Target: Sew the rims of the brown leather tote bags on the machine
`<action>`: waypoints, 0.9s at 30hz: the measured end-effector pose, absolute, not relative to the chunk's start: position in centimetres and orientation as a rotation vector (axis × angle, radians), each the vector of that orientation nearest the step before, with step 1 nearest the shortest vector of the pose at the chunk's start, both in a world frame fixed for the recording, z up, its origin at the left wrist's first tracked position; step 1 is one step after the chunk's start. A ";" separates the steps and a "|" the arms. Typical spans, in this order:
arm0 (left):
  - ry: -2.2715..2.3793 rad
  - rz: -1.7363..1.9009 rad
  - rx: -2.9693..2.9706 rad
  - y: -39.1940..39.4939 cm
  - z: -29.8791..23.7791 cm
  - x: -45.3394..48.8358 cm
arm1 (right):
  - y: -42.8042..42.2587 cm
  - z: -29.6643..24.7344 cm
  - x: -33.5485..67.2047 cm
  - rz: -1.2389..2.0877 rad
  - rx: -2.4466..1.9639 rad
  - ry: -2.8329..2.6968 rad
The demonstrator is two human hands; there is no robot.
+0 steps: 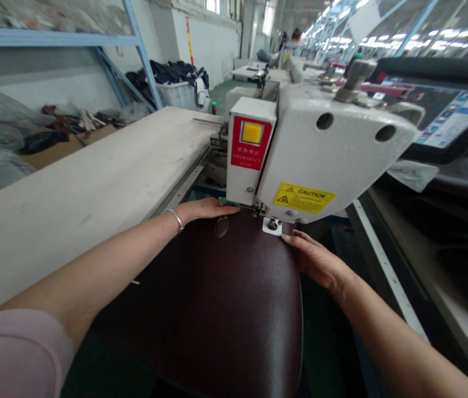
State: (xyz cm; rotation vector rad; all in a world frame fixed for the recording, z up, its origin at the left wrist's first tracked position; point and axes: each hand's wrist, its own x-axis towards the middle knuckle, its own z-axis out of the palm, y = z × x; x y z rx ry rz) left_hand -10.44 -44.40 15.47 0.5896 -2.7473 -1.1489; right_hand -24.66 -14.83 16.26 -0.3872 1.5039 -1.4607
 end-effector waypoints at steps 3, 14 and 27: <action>-2.850 -1.149 0.623 -44.3 16.1 -9.9 | -13.5 16.0 -21.8 -1.455 -0.335 1.458; -2.907 -0.959 0.952 -42.2 17.6 -9.2 | -12.1 15.6 -19.2 -1.469 -0.329 1.456; -3.247 -0.537 0.542 -30.3 13.0 -3.3 | 0.5 7.7 -16.7 -1.403 -0.147 1.784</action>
